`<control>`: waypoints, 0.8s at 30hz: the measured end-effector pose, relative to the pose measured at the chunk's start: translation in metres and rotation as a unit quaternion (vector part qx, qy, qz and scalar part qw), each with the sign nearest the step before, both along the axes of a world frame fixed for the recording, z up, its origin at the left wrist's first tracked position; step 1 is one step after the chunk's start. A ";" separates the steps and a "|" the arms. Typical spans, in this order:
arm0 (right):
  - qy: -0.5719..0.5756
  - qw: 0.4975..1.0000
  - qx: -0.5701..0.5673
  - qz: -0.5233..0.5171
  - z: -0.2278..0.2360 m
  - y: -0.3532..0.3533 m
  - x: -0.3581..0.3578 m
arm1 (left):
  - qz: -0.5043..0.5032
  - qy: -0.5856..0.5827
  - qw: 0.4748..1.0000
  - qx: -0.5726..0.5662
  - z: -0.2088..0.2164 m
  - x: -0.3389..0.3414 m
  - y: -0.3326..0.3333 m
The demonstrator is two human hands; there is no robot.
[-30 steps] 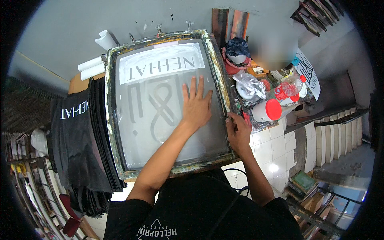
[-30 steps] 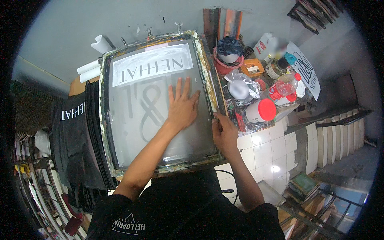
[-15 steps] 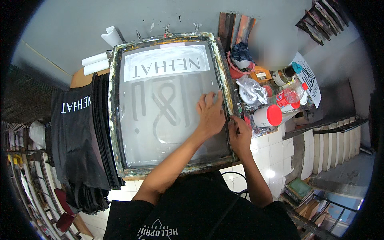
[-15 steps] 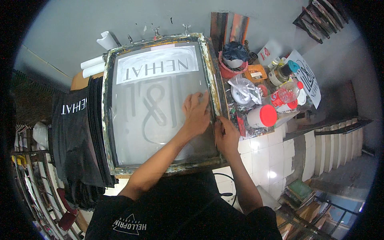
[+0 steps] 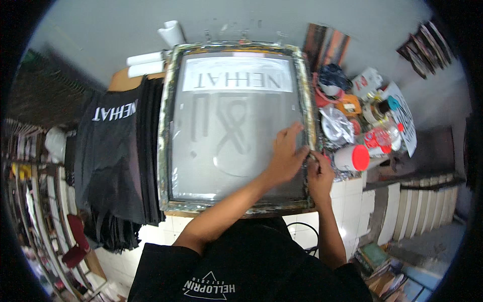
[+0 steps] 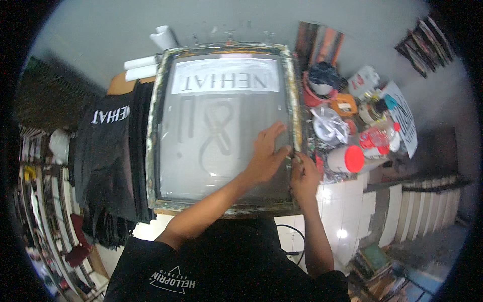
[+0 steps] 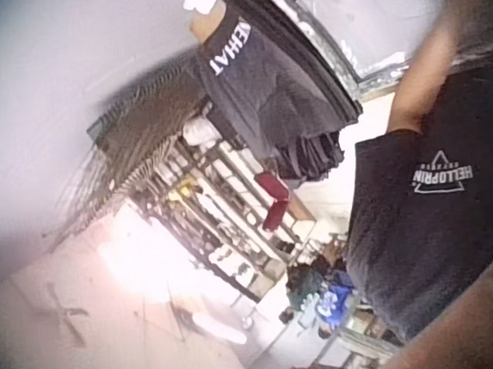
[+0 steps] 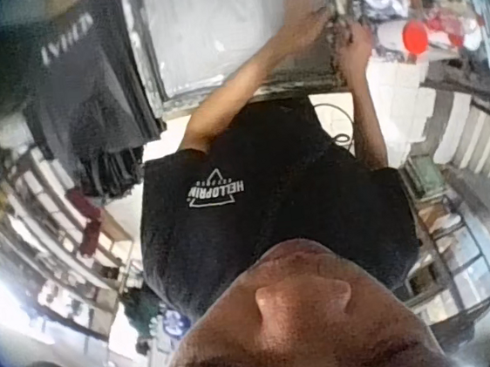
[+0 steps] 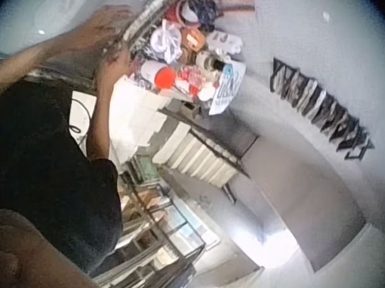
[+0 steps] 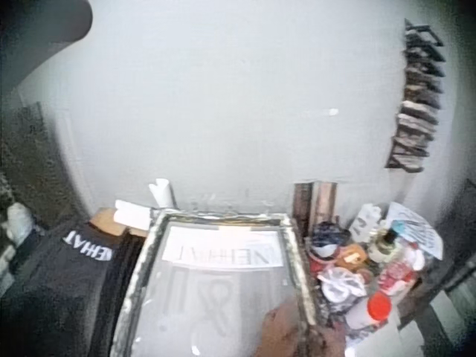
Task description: The person uses a utility knife and a cloth to remove tape and residue from the edges of a screen printing frame.
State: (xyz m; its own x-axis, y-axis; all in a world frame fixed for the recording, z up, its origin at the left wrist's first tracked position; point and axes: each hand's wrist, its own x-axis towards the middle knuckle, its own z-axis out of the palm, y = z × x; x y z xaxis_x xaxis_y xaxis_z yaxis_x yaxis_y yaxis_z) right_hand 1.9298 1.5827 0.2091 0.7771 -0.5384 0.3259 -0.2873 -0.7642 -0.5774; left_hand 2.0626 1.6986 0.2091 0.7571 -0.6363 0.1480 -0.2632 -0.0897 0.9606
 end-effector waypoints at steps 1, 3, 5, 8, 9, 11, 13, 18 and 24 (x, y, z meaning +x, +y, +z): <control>0.022 0.999 0.024 -0.005 -0.002 0.001 -0.002 | -0.007 -0.004 1.000 -0.015 0.018 -0.001 0.020; 0.082 0.987 0.124 -0.063 0.020 0.016 0.011 | 0.012 0.026 1.000 -0.006 0.047 0.006 0.072; 0.043 0.993 0.113 -0.009 0.016 0.025 0.025 | 0.038 0.000 0.998 0.050 0.069 0.016 0.129; 0.077 0.975 0.191 0.080 0.049 0.065 0.072 | 0.134 -0.038 0.973 0.185 0.082 0.027 0.214; 0.074 0.968 0.202 0.131 0.049 0.079 0.089 | 0.185 -0.027 0.965 0.186 0.080 0.029 0.237; 0.067 0.946 0.223 0.225 0.044 0.106 0.122 | 0.246 -0.033 0.941 0.231 0.083 0.034 0.275; 0.074 0.932 0.206 0.288 0.043 0.136 0.155 | 0.280 -0.076 0.921 0.261 0.081 0.045 0.297; 0.114 0.915 0.249 0.297 0.005 0.192 0.231 | 0.227 -0.113 0.925 0.281 0.074 0.077 0.318; 0.162 0.897 0.323 0.254 -0.001 0.207 0.267 | 0.111 -0.255 0.922 0.268 0.053 0.167 0.297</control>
State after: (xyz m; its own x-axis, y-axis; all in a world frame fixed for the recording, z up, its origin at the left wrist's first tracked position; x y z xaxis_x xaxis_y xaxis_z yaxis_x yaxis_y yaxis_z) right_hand 2.1965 1.7898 0.2080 0.9733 -0.0829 -0.2139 -0.2293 -0.3806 -0.8958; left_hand 2.2294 1.9955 0.2622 0.7966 -0.5592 0.2297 -0.5863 -0.6219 0.5192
